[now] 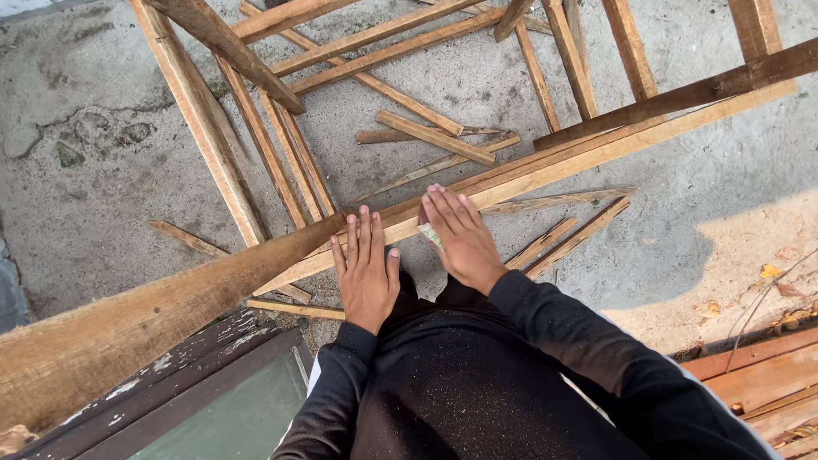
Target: The person sands different parts of a wooden structure and a wooden block by hand using a piece of sandpaper.
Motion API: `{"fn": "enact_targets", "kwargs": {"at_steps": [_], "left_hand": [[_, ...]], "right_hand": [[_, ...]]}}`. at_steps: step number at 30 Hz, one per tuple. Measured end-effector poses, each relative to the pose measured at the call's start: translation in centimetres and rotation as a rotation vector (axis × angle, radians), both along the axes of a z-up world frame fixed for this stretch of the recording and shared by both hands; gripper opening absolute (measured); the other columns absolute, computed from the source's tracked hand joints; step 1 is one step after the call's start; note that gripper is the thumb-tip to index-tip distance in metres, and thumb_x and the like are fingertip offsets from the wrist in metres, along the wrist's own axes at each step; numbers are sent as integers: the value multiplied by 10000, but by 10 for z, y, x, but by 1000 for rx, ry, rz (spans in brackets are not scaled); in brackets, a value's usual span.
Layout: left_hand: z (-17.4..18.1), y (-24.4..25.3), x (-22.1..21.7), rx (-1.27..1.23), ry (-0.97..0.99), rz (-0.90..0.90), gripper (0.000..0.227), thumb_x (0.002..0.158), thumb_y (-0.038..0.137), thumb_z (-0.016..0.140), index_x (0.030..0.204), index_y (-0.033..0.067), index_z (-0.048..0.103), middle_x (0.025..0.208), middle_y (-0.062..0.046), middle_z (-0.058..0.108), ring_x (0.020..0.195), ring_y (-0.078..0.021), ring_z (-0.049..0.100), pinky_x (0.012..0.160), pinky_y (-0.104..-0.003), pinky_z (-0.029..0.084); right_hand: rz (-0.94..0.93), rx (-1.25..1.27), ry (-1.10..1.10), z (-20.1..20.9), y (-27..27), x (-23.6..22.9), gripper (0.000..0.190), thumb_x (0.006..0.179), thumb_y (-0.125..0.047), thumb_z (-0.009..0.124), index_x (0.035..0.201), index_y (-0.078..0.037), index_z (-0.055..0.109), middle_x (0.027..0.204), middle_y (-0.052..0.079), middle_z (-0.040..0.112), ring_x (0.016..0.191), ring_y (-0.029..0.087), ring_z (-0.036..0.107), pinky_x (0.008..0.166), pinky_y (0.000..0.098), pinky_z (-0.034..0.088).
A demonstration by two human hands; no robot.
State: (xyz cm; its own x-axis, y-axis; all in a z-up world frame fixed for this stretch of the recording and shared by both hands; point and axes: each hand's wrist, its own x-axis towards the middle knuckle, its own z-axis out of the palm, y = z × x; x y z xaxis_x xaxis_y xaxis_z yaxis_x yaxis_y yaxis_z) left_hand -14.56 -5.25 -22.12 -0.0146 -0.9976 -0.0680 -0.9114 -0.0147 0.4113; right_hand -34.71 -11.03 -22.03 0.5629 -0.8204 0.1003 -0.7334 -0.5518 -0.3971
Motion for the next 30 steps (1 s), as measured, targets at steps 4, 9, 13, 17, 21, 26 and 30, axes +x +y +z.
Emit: {"fn": "enact_targets", "kwargs": {"at_steps": [4, 9, 13, 17, 21, 26, 30], "left_hand": [[-4, -2, -9, 4, -44, 35, 633, 1043, 324, 397, 1627, 116, 266, 1711, -86, 193, 1586, -244, 133, 1272, -532, 25], [-7, 2, -9, 7, -40, 43, 612, 1084, 306, 420, 1638, 106, 252, 1723, -68, 176, 1597, -237, 136, 1288, -521, 24], [-1, 4, -9, 7, -3, 54, 664, 1034, 294, 436, 1627, 67, 241, 1721, -100, 165, 1596, -248, 122, 1284, -523, 14], [9, 4, -12, 39, 9, 47, 738, 959, 312, 451, 1606, 37, 225, 1703, -120, 153, 1583, -250, 111, 1266, -529, 5], [7, -5, -31, 10, 55, -21, 702, 1025, 343, 446, 1619, 58, 204, 1708, -93, 153, 1580, -235, 109, 1266, -530, -1], [3, -8, -43, 54, 6, -45, 689, 1042, 291, 426, 1646, 66, 182, 1732, -94, 149, 1602, -205, 112, 1286, -521, 1], [7, -6, -51, 53, 33, -34, 726, 1002, 265, 457, 1635, 48, 176, 1721, -105, 147, 1594, -216, 115, 1284, -527, 4]], "right_hand": [[101, 33, 29, 0, 8, 32, 702, 967, -219, 591, 1590, -34, 324, 1652, 130, 336, 1539, 255, 297, 1278, 428, 178], [-12, 62, 51, 5, 1, 20, 706, 936, -167, 586, 1580, -32, 332, 1640, 122, 354, 1524, 252, 318, 1276, 435, 180], [95, 90, -57, 2, 4, 44, 696, 926, -125, 592, 1561, -11, 330, 1623, 143, 362, 1514, 280, 319, 1269, 447, 191], [200, 105, 60, 5, -2, 14, 780, 837, -36, 591, 1581, -77, 361, 1645, 84, 392, 1528, 223, 346, 1287, 408, 220], [-5, 98, 23, 16, -10, -23, 770, 833, 2, 598, 1567, -55, 373, 1620, 100, 399, 1520, 246, 340, 1281, 437, 212], [31, 112, -147, 0, 1, 6, 687, 891, -27, 615, 1535, -13, 376, 1591, 146, 379, 1499, 288, 320, 1256, 473, 198], [7, 87, 44, 2, -12, -35, 718, 865, 14, 585, 1559, -81, 426, 1633, 84, 415, 1532, 234, 359, 1292, 431, 221]]}}
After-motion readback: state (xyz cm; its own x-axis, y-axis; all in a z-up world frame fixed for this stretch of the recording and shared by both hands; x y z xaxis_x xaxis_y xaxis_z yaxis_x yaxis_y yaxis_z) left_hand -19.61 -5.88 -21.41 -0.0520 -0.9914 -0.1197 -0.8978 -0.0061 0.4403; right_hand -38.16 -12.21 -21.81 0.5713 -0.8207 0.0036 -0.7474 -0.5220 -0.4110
